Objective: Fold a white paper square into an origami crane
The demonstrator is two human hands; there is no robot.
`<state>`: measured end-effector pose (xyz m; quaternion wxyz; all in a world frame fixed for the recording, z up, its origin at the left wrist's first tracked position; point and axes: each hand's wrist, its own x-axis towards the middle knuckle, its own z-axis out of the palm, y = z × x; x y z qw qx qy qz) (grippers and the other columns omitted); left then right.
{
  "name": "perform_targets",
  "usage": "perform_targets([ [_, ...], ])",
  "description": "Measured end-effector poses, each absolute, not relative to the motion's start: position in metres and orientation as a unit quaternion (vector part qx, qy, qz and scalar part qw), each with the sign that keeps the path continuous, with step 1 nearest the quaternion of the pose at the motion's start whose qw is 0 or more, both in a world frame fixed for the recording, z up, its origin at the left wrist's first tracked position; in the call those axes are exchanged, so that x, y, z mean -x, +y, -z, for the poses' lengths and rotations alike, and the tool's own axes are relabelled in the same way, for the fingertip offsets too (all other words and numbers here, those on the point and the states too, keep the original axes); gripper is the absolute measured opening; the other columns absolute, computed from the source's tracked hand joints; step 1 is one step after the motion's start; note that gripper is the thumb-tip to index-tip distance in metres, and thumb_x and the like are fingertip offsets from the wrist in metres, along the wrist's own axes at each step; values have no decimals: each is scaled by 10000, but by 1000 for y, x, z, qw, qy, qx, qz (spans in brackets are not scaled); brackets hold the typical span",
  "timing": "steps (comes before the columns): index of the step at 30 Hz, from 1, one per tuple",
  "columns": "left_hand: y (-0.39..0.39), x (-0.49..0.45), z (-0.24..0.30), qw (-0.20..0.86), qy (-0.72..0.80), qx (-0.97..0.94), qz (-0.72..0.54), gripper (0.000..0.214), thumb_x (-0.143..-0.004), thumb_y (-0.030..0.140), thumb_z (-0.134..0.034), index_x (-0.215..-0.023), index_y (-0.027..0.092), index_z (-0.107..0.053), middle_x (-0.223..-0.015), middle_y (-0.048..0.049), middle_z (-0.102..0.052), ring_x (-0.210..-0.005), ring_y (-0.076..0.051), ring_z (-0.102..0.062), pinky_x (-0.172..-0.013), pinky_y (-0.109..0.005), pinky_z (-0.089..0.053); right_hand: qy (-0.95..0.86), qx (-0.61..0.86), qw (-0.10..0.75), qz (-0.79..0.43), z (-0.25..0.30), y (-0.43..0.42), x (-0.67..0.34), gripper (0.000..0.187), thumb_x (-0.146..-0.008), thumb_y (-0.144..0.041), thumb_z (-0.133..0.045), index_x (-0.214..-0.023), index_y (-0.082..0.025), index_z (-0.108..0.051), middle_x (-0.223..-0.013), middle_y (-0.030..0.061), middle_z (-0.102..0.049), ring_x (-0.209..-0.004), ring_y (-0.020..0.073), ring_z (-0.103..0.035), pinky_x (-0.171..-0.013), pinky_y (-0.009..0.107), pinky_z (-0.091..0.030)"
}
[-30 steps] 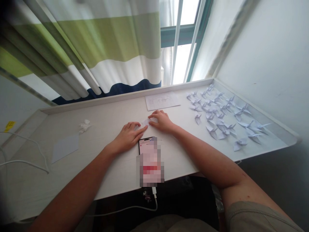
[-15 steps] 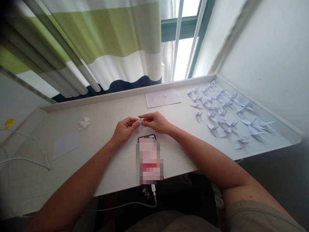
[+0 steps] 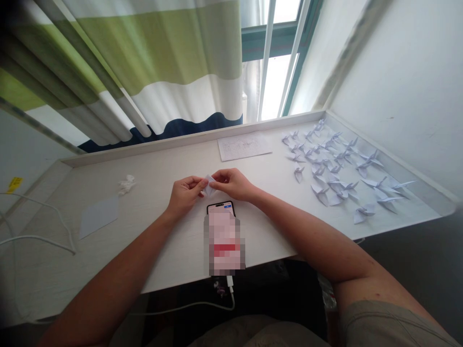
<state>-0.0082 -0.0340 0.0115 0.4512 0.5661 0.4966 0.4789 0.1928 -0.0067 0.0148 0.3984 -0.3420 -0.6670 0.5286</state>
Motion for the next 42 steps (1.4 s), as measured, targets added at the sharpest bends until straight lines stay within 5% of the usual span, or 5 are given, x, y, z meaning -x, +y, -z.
perform_targets([
  [7,-36,8,-17,452,477,-604,-451,513,-843,670,-759,-863,160,-807,-808,-85,-797,-723,-202,-728,-566,-262,-540,-641,372,419,-525,-13,-5,-194,322,-779,-485,-850,-810,-181,-747,-789,35,-755,-715,163,-650,-683,316,-508],
  [16,-40,8,-15,379,505,-648,-427,469,-954,635,-655,-869,183,-745,-644,-40,-732,-529,-157,-634,-535,-261,-481,-629,346,409,-564,-16,-10,-189,335,-800,-497,-838,-855,-177,-756,-809,39,-770,-730,163,-670,-697,314,-536],
  [31,-38,4,-14,478,443,-614,-444,376,-891,519,-736,-905,143,-732,-796,-68,-755,-667,-161,-704,-587,-258,-558,-616,362,425,-555,-16,-11,-190,254,-760,-416,-855,-839,-188,-776,-834,43,-793,-737,169,-685,-691,315,-543],
  [42,-34,6,-15,484,467,-579,-461,443,-800,562,-839,-885,133,-772,-778,-67,-770,-651,-154,-699,-610,-261,-556,-624,346,432,-552,-13,-11,-190,376,-780,-528,-870,-895,-182,-777,-893,57,-804,-793,181,-715,-750,331,-571],
])
